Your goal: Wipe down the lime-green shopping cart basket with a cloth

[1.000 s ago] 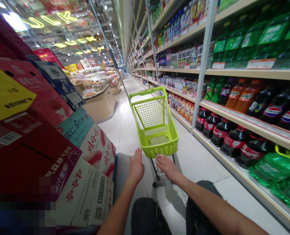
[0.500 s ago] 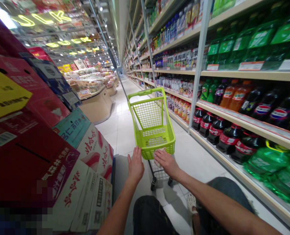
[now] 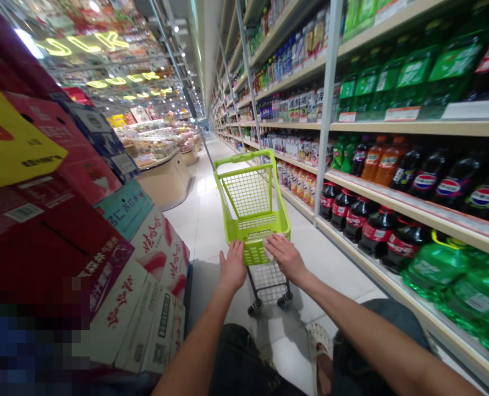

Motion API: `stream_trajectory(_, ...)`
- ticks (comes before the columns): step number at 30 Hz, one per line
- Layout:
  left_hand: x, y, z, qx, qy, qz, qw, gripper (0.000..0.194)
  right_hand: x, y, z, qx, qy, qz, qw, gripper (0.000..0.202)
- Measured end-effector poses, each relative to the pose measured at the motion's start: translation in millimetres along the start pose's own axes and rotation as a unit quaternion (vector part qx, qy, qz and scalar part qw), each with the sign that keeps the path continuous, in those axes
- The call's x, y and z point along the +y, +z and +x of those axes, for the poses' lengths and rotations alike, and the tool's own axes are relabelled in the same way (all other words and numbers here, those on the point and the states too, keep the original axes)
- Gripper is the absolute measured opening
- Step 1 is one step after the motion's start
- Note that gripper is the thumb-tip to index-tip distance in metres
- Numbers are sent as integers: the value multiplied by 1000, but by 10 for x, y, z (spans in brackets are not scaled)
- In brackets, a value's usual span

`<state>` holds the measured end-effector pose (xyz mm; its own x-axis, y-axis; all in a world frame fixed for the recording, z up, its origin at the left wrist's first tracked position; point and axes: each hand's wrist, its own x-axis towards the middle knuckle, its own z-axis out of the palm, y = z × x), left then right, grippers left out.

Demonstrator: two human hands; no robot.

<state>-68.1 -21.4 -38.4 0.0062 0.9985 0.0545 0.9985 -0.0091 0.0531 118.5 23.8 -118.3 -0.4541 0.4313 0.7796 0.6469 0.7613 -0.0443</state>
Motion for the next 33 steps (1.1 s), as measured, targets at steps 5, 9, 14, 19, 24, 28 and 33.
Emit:
stream_trajectory(5, 98, -85, -117, -36, 0, 13, 999, 71, 7, -33, -468, -3, 13, -7, 1000, 33)
stream_trajectory(9, 165, -119, -178, -37, 2, 12, 999, 72, 22, -241, -421, 53, 57, 15, 997, 38)
stream_trajectory(14, 257, -160, -229, -40, 16, -1, 999, 70, 43, -318, -197, 86, 102, 13, 991, 43)
stream_trajectory(19, 309, -148, -237, -38, 34, 5, 999, 73, -71, -191, -566, 68, 77, 24, 994, 35)
stream_trajectory(24, 331, -123, -212, -34, 31, 0, 999, 71, -147, -227, -250, 71, 61, 50, 994, 40)
stream_trajectory(28, 282, -119, -216, -41, 37, -22, 998, 70, -224, -37, -168, -9, 24, 45, 999, 33)
stream_trajectory(33, 142, -94, -208, -3, 25, -65, 998, 71, -406, 118, -216, -49, -29, 51, 997, 25)
